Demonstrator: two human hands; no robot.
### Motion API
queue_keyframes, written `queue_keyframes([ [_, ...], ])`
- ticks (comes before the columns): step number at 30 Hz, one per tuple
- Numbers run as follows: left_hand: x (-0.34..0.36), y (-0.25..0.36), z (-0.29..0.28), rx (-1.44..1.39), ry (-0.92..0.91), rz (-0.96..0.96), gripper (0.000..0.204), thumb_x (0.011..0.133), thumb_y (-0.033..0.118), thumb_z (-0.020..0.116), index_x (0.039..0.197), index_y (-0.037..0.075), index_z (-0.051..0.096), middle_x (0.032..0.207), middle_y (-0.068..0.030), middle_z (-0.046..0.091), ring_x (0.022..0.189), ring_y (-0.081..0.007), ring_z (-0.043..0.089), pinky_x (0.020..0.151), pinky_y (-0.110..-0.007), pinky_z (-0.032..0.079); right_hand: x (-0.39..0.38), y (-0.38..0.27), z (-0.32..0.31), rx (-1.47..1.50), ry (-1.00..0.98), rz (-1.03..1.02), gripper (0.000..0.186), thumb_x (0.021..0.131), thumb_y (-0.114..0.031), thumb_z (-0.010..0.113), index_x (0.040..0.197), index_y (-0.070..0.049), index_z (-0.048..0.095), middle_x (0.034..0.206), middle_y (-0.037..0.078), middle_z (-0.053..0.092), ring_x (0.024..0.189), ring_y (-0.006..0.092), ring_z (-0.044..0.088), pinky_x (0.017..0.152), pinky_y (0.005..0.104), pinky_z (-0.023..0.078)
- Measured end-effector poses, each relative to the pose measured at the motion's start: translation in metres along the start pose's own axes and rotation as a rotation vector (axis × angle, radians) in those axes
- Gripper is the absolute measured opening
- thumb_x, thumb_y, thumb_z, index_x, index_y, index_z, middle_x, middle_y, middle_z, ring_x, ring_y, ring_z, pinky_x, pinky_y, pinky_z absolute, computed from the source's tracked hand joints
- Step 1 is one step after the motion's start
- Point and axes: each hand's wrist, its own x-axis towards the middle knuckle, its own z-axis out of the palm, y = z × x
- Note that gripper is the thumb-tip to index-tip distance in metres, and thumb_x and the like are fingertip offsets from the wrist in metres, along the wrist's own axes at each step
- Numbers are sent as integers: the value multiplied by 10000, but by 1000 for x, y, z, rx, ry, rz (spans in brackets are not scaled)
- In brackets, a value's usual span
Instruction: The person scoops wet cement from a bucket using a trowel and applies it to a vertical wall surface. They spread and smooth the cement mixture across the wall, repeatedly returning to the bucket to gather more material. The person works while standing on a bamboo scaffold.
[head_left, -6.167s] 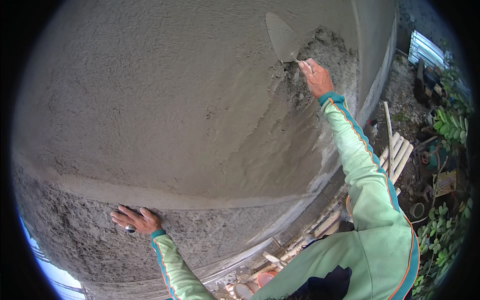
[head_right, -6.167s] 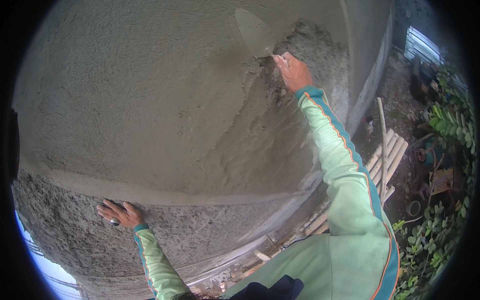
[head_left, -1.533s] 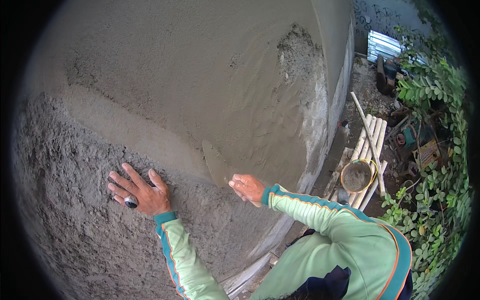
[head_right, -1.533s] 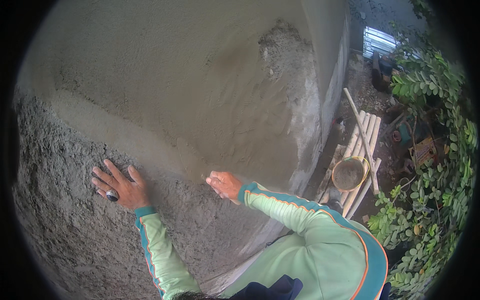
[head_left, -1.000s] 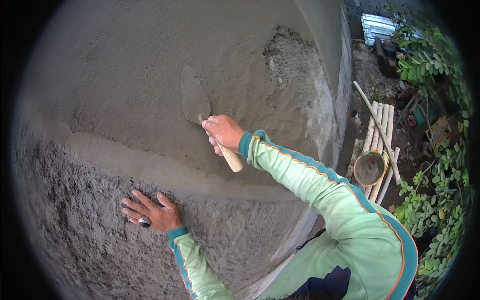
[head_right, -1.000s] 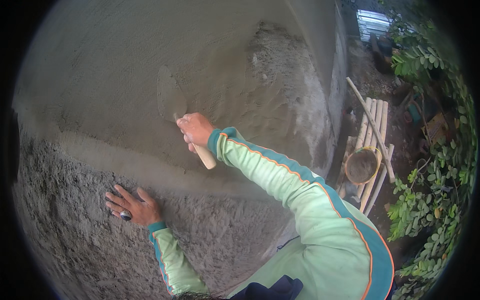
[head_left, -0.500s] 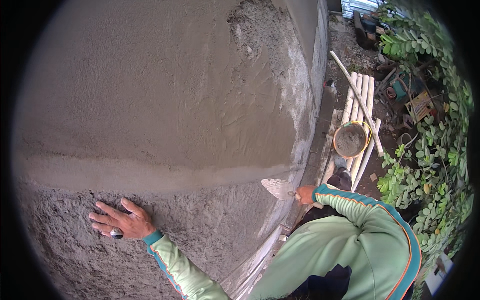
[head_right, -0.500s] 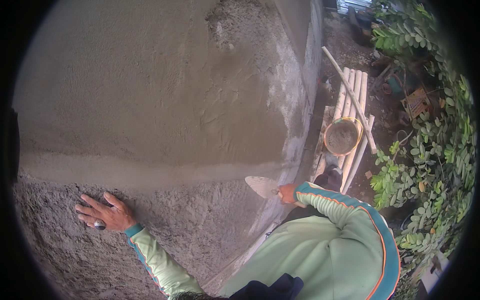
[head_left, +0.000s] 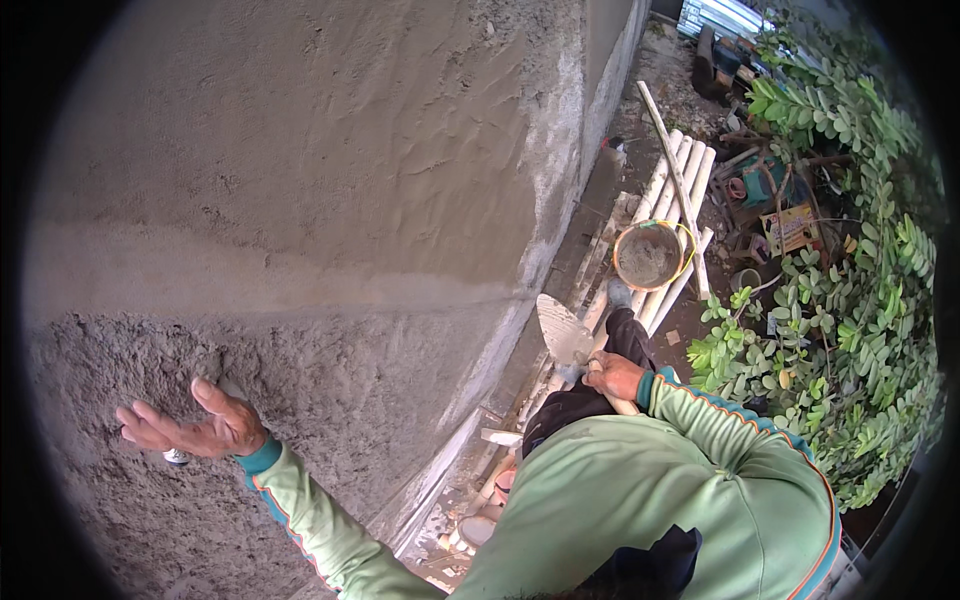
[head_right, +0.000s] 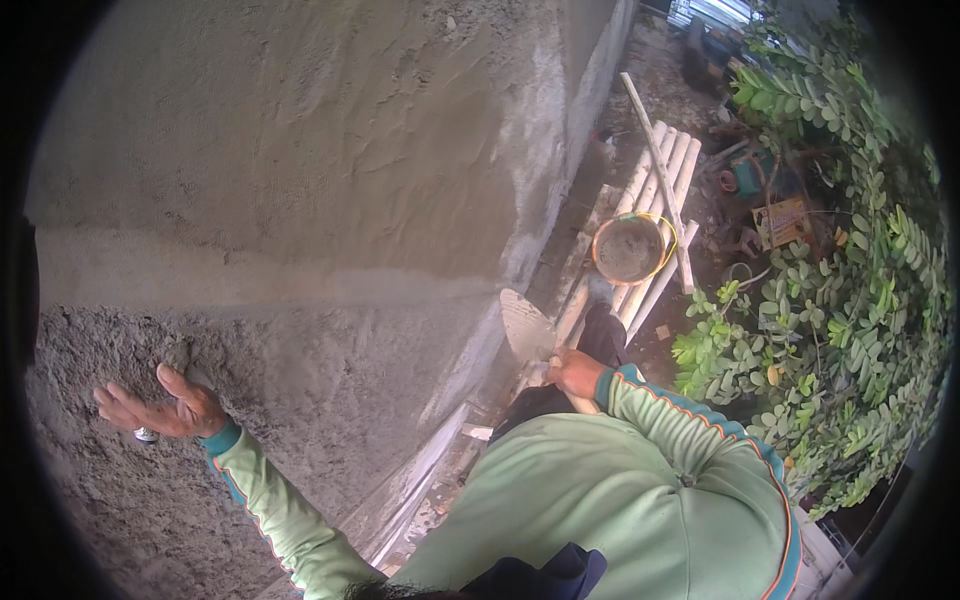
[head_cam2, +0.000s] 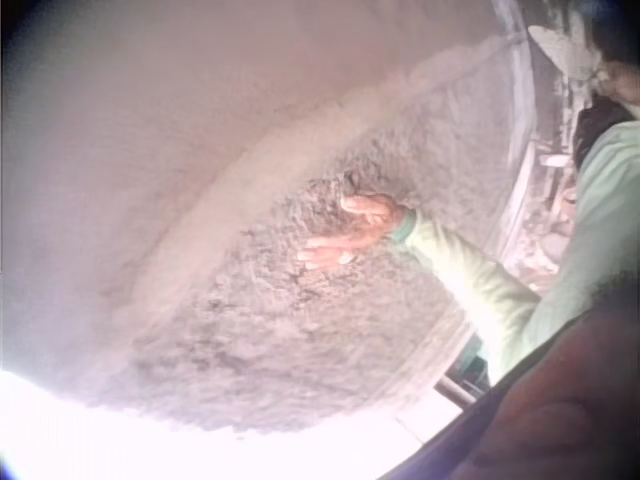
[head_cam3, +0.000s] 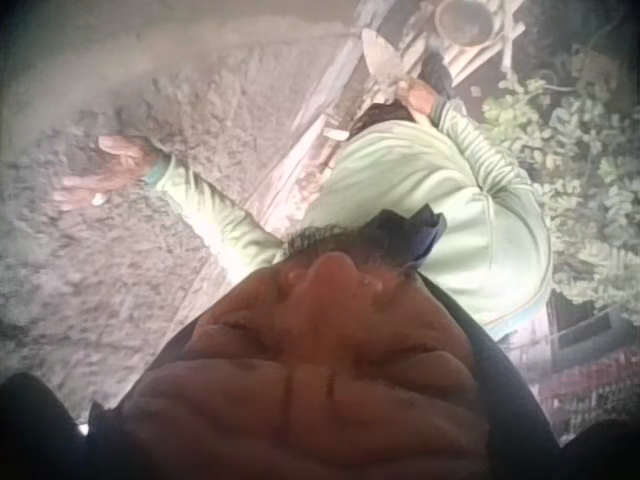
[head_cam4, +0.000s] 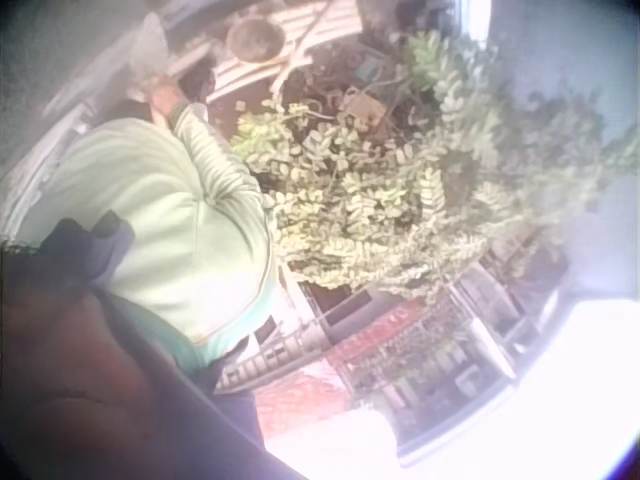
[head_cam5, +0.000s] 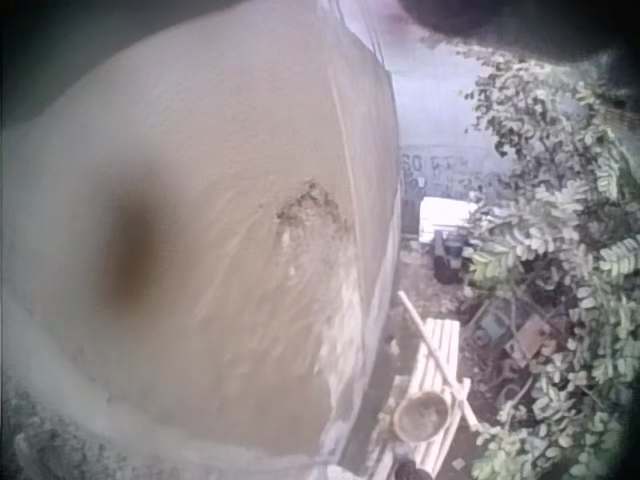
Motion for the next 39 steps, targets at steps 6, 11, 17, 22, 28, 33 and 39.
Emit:
queue_keyframes([
  [6,-215,226,-101,-1001,-1358,-663,595,870,144,731,1422,1,560,1398,-236,582,1306,-428,551,1120,-467,430,0,94,-12,270,55,105,299,952,-286,651,1003,9,658,874,117,690,752,214,654,737,371,530],
  [11,-340,342,-186,-1356,-1838,-714,463,870,159,742,1319,95,651,1307,-188,654,1205,-383,626,1031,-445,497,-24,87,-9,549,139,407,332,928,-273,682,1116,0,664,932,117,683,782,222,663,764,391,542],
  [17,-341,360,-201,-1244,-1862,-1098,154,897,114,681,1037,51,695,1049,-176,725,979,-390,687,881,-437,530,-22,92,-4,568,65,415,259,929,-244,700,1049,-20,649,858,103,689,742,197,657,654,349,537],
  [22,-300,309,-247,-1397,-1916,-2069,129,986,6,607,1080,82,651,818,43,603,618,-10,445,517,-188,326,-16,107,-17,620,-26,420,211,936,-209,689,1032,-31,628,857,109,690,706,213,677,624,349,552],
  [28,-254,329,-124,-995,-1638,-1244,426,973,122,632,1355,-31,520,1386,-193,524,1276,-324,519,1082,-421,381,24,76,-61,815,145,427,219,956,-114,658,1117,-32,533,853,87,650,661,205,681,554,348,579],
  [33,-279,280,26,-72,-868,-554,899,1019,527,569,1638,5,179,1702,-285,-15,1566,-506,19,1196,-711,148,114,139,-186,396,435,353,289,986,-253,676,1152,-45,561,846,96,653,640,227,681,505,380,546],
  [39,-380,255,131,259,-530,-330,1073,998,698,457,1648,21,-63,1679,-309,-175,1545,-509,-175,1179,-706,-72,266,389,-363,-1158,710,581,213,1018,-225,511,1086,-64,633,900,138,732,860,303,739,714,435,578],
])
